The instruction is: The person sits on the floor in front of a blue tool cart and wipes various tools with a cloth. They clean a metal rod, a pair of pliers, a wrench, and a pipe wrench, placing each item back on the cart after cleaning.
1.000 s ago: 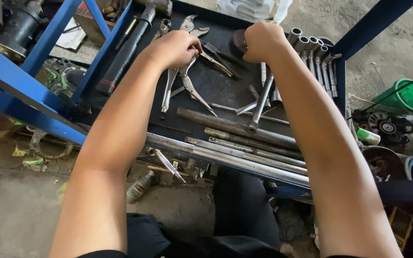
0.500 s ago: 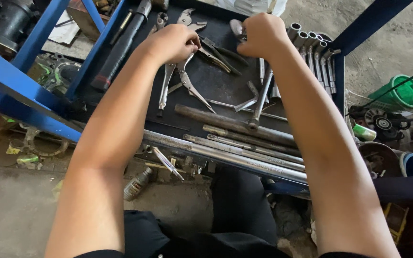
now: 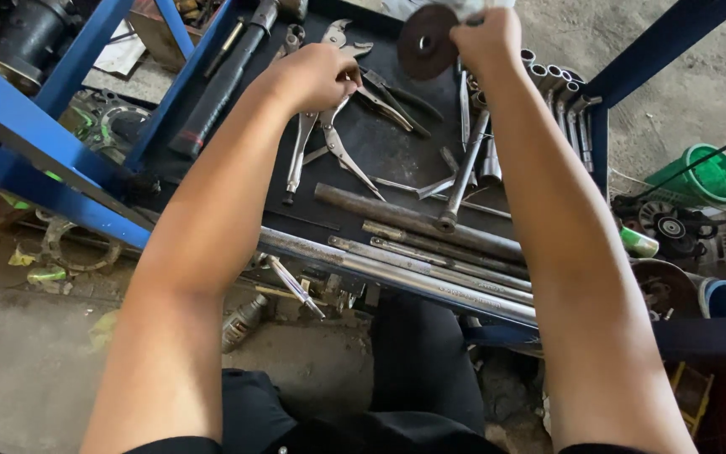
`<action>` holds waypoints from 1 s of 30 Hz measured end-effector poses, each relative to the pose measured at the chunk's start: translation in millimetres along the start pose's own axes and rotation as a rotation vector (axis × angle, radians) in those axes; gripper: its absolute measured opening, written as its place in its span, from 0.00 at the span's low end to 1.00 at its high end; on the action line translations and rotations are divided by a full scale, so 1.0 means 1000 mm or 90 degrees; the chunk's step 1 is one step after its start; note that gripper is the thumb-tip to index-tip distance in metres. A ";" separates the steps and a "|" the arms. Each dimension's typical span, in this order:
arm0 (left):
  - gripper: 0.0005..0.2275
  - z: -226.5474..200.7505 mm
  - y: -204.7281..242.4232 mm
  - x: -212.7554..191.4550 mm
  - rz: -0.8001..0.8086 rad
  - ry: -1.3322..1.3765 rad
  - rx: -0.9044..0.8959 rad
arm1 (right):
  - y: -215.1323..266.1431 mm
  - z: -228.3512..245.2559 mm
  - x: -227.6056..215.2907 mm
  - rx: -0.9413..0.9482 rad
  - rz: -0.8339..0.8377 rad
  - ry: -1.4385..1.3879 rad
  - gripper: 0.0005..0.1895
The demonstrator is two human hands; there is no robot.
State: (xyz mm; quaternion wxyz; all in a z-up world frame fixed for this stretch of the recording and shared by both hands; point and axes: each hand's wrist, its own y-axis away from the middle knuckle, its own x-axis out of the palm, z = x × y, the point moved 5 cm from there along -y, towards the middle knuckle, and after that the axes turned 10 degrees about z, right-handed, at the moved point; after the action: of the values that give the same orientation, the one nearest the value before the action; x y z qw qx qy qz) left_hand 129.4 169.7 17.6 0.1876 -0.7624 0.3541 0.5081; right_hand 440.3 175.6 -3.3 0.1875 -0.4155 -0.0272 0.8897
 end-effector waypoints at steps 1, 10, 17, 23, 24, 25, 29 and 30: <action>0.11 0.001 -0.002 0.001 0.002 -0.013 0.015 | -0.011 -0.017 0.012 0.004 0.008 -0.048 0.16; 0.10 0.002 -0.005 0.004 -0.006 -0.026 0.069 | -0.024 -0.032 0.037 0.171 0.085 0.021 0.22; 0.10 0.001 -0.003 0.002 0.002 -0.011 0.042 | -0.013 -0.004 0.036 -0.063 0.081 0.231 0.18; 0.10 -0.004 0.002 0.001 0.019 -0.002 0.012 | -0.006 -0.001 0.018 0.099 0.161 0.329 0.15; 0.10 0.000 -0.002 0.004 0.020 -0.002 0.013 | -0.010 -0.006 0.024 0.101 0.161 0.330 0.15; 0.10 0.002 -0.005 0.008 0.017 -0.016 0.038 | -0.013 -0.014 0.036 0.112 0.248 0.387 0.21; 0.11 0.003 -0.009 0.006 0.007 -0.046 0.087 | -0.019 -0.018 0.055 -0.009 0.236 0.481 0.32; 0.11 0.001 -0.007 0.007 0.008 -0.046 0.088 | -0.016 -0.015 0.053 -0.008 0.236 0.481 0.32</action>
State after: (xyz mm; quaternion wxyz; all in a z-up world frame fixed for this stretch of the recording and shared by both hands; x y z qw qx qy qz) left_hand 135.1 172.7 10.7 0.2495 -0.7265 0.3860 0.5108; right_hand 425.9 207.8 -48.5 0.0188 -0.7114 0.1133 0.6934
